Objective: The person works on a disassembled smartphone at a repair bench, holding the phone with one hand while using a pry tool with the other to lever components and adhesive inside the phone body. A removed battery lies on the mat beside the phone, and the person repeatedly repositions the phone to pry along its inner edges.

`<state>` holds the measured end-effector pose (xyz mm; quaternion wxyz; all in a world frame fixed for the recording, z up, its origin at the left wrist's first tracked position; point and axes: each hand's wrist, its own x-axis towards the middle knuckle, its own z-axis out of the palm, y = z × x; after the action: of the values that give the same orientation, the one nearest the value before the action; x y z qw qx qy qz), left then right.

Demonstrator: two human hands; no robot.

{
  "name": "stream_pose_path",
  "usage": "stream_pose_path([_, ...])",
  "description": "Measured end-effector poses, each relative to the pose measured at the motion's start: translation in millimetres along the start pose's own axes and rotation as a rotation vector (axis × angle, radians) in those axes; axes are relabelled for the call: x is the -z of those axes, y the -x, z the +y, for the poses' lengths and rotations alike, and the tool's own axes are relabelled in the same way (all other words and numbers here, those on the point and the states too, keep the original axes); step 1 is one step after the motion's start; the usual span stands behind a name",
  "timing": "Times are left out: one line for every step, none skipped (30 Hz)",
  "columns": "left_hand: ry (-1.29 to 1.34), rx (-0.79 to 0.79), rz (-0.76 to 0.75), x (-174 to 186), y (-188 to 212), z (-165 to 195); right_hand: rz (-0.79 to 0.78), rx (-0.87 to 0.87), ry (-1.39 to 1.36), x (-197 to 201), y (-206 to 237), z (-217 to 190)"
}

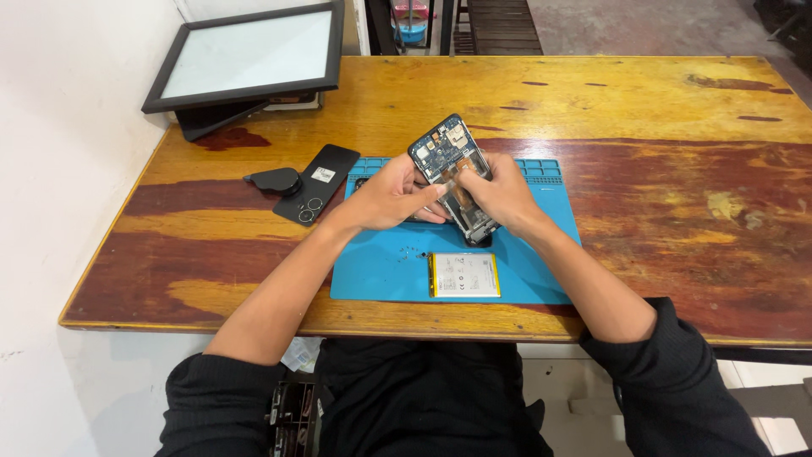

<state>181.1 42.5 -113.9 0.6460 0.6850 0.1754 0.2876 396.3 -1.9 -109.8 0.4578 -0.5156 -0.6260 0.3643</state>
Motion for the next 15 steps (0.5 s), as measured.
stream_pose_path([-0.001,-0.002,0.005,0.0,0.1,0.1,-0.008,0.003,-0.025,0.0,-0.1,-0.3])
stream_pose_path([-0.002,-0.004,0.008,0.0,0.1,0.2,-0.016,0.006,-0.051,0.1,-0.2,-0.7])
stream_pose_path([-0.011,-0.004,0.009,0.0,0.3,0.3,-0.012,-0.004,-0.048,-0.1,-0.2,-1.1])
stream_pose_path([-0.020,-0.004,0.009,-0.1,0.4,0.4,-0.008,-0.015,-0.045,-0.3,0.0,-1.5])
stream_pose_path([-0.029,-0.005,0.009,-0.3,0.5,0.5,-0.004,-0.025,-0.042,-0.5,0.0,-1.8])
stream_pose_path([-0.032,-0.003,0.011,-0.5,0.6,0.6,-0.005,-0.016,-0.037,-0.8,0.2,-2.1])
stream_pose_path([-0.035,-0.001,0.012,-0.8,0.5,0.6,-0.007,-0.008,-0.031,-1.0,0.5,-2.2])
stream_pose_path([-0.039,0.000,0.013,-1.0,0.5,0.6,-0.008,0.002,-0.025,-1.1,0.4,-2.4])
stream_pose_path([-0.035,-0.008,0.011,-1.2,0.5,0.6,-0.010,-0.005,-0.021,-0.9,0.4,-2.5])
stream_pose_path([-0.030,-0.017,0.009,-1.4,0.5,0.6,-0.013,-0.012,-0.017,-0.7,0.3,-2.7])
stream_pose_path([-0.025,-0.025,0.007,-1.5,0.6,0.7,-0.016,-0.020,-0.013,-0.6,0.4,-3.0])
stream_pose_path([-0.023,-0.024,0.005,-1.4,0.6,0.9,-0.024,-0.023,-0.028,-0.3,0.3,-3.4])
stream_pose_path([-0.021,-0.022,0.004,-1.2,0.8,1.3,-0.033,-0.025,-0.044,-0.2,0.2,-4.2])
stream_pose_path([-0.019,-0.020,0.003,-1.1,1.0,1.6,-0.042,-0.029,-0.060,-0.2,0.6,-4.9])
stream_pose_path([-0.019,-0.019,-0.002,-1.2,1.2,2.1,-0.043,-0.022,-0.058,-0.1,1.1,-5.9])
